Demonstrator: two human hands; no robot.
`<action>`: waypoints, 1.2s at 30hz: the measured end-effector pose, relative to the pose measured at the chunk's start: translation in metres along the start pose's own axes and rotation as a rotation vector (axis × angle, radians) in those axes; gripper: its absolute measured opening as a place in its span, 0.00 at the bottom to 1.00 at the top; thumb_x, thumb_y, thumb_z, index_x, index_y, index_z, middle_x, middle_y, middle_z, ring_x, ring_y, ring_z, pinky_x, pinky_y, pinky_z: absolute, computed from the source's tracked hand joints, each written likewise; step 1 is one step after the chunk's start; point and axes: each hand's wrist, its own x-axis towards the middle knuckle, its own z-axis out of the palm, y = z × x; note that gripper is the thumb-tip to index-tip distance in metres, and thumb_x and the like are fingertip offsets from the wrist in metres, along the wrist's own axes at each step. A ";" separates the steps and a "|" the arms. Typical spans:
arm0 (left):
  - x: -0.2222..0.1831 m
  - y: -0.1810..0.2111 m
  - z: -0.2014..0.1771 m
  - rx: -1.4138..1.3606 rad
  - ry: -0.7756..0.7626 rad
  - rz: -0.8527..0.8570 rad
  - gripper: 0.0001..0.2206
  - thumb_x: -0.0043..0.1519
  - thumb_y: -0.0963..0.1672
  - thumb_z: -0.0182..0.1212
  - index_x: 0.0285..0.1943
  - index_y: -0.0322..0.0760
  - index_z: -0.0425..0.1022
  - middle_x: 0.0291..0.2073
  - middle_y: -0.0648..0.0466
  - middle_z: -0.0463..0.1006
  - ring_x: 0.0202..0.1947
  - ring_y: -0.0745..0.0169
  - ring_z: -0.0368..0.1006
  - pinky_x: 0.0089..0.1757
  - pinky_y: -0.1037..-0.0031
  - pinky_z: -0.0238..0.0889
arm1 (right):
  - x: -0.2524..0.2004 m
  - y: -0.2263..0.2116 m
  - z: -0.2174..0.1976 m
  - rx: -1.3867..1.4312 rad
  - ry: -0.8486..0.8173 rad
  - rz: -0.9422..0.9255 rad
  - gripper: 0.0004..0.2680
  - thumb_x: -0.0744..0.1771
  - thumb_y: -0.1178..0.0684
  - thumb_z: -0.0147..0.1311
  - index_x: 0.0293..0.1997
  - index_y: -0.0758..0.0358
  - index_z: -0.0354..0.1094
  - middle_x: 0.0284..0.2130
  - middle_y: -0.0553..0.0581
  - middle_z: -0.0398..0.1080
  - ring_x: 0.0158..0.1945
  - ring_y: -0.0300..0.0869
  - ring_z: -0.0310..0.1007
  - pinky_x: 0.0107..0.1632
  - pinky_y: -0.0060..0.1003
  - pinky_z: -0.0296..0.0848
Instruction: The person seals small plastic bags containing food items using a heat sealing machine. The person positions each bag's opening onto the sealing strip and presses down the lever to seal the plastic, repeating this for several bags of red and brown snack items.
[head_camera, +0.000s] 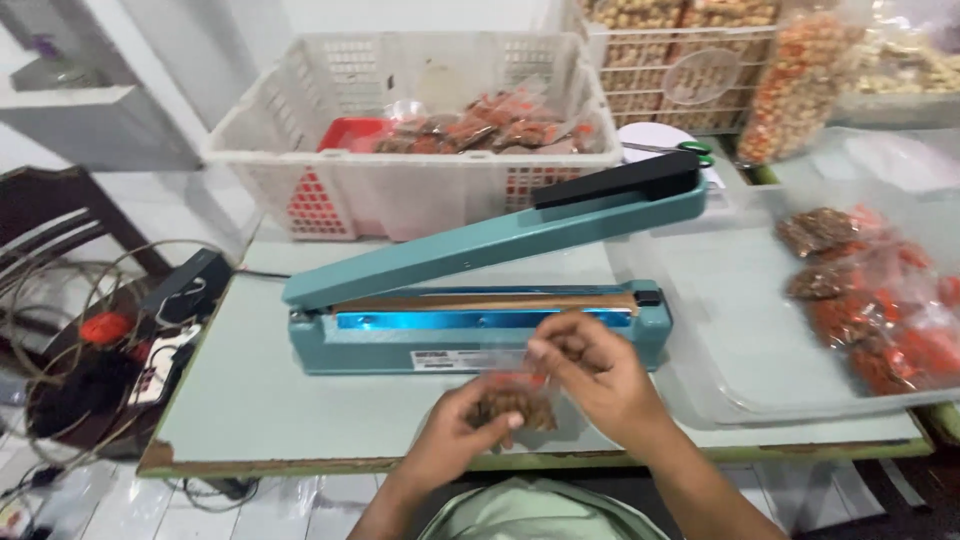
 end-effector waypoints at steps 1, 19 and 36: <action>0.002 -0.012 -0.001 -0.118 0.031 0.025 0.19 0.63 0.42 0.63 0.64 0.33 0.72 0.38 0.51 0.80 0.29 0.66 0.73 0.32 0.74 0.74 | 0.000 0.014 0.002 0.066 0.089 -0.013 0.06 0.69 0.55 0.56 0.47 0.62 0.69 0.36 0.51 0.74 0.38 0.34 0.74 0.40 0.28 0.72; 0.003 -0.006 -0.006 0.370 0.176 0.084 0.20 0.61 0.53 0.63 0.59 0.44 0.75 0.48 0.56 0.75 0.47 0.60 0.74 0.43 0.73 0.65 | -0.024 0.071 0.016 0.330 -0.137 0.371 0.20 0.62 0.58 0.64 0.59 0.67 0.67 0.50 0.66 0.81 0.54 0.49 0.83 0.56 0.40 0.80; 0.001 -0.018 -0.012 0.066 0.145 -0.049 0.06 0.62 0.42 0.69 0.40 0.42 0.75 0.29 0.63 0.72 0.31 0.74 0.66 0.36 0.80 0.60 | -0.028 0.072 0.018 0.199 -0.152 0.395 0.14 0.65 0.55 0.61 0.55 0.68 0.72 0.29 0.61 0.81 0.32 0.43 0.80 0.37 0.35 0.78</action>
